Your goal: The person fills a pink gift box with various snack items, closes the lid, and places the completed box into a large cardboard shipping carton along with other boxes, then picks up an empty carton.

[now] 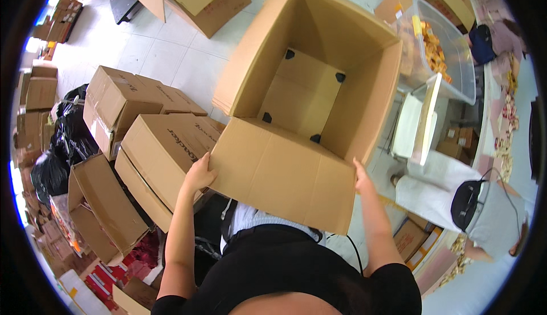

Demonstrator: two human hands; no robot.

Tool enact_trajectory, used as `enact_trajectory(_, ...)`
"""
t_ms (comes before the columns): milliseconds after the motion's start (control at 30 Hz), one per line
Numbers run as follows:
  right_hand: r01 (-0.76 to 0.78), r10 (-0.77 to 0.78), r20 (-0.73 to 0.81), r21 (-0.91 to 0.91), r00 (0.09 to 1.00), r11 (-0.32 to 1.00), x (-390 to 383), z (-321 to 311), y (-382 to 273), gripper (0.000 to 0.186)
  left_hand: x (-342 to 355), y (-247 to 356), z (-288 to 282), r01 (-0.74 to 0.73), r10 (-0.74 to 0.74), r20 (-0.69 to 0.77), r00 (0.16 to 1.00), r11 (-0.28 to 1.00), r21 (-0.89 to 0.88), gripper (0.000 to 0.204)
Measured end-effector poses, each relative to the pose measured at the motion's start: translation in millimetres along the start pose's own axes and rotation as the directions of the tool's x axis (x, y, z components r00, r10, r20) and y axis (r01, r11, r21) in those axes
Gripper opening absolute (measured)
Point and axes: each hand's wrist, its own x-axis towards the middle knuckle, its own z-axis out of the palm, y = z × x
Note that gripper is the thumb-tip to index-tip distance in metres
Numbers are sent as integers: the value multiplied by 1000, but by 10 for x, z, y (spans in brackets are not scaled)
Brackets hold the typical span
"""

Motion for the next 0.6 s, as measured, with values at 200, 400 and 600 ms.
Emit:
enact_trajectory(200,166,-151,-290,28,945,986,357,-122,72,46,931,655,136,133,-141,-288,947,990,-47,88)
enact_trajectory(400,564,-607,-334,-225,721,794,208,-33,-14,66,1612,804,369,331,-354,-336,873,935,-126,77)
enact_trajectory(600,594,-623,-247,-190,742,782,-11,166,-635,69,1845,369,264,242,-392,-366,844,887,-393,63)
